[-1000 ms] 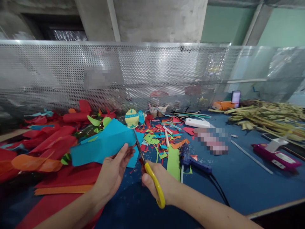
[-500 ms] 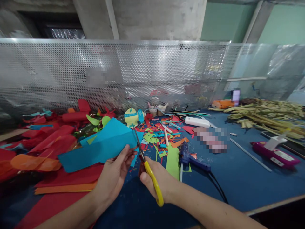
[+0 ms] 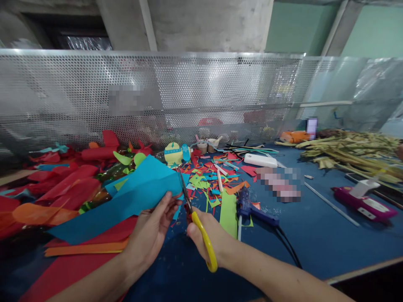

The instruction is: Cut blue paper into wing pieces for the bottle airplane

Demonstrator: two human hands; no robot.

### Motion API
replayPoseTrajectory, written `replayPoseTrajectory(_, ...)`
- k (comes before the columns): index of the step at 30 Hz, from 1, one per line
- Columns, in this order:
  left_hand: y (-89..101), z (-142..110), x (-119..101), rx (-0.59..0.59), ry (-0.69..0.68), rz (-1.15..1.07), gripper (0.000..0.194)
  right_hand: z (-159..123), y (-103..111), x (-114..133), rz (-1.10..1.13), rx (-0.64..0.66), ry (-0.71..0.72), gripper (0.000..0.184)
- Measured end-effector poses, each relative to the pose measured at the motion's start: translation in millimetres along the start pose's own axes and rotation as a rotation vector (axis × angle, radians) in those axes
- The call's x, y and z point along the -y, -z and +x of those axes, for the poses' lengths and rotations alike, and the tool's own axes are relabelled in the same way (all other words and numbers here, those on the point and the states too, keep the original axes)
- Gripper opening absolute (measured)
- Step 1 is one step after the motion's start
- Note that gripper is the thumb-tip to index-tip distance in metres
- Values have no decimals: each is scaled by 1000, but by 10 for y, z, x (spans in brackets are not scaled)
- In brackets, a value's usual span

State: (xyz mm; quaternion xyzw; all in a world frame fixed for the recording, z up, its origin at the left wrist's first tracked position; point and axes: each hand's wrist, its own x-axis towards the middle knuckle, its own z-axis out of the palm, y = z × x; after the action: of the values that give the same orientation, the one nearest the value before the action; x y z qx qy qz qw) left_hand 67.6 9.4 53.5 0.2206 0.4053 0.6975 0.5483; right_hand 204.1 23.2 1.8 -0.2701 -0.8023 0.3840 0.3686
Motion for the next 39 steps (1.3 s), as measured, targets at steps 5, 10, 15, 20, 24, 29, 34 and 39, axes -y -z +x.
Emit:
replayPoseTrajectory(5, 10, 14, 17, 34, -2, -21, 29, -20, -45, -18, 189, -25, -74, 58)
replayPoseTrajectory(10, -11, 10, 19, -11, 8, -42, 32, -39, -35, -42, 158, -18, -82, 57)
replayPoseTrajectory(15, -22, -1, 6, -14, 15, -54, 31, -57, -57, -94, 184, -27, -102, 56)
replayPoseTrajectory(20, -11, 5, -4, 5, 21, -55, 29, -59, -83, -124, 211, -53, -105, 57)
replayPoseTrajectory(24, -4, 12, 0, 12, 32, -58, 29, -42, -58, -74, 156, -56, -80, 58)
replayPoseTrajectory(29, 10, 26, 9, 35, 28, -73, 27, -33, -38, -28, 139, -76, -65, 59)
replayPoseTrajectory(34, 15, 27, -3, 62, 34, -66, 23, -38, -44, -29, 168, -77, -88, 59)
replayPoseTrajectory(39, -3, 25, -40, 60, 42, -64, 23, -41, -43, -39, 214, -79, -129, 60)
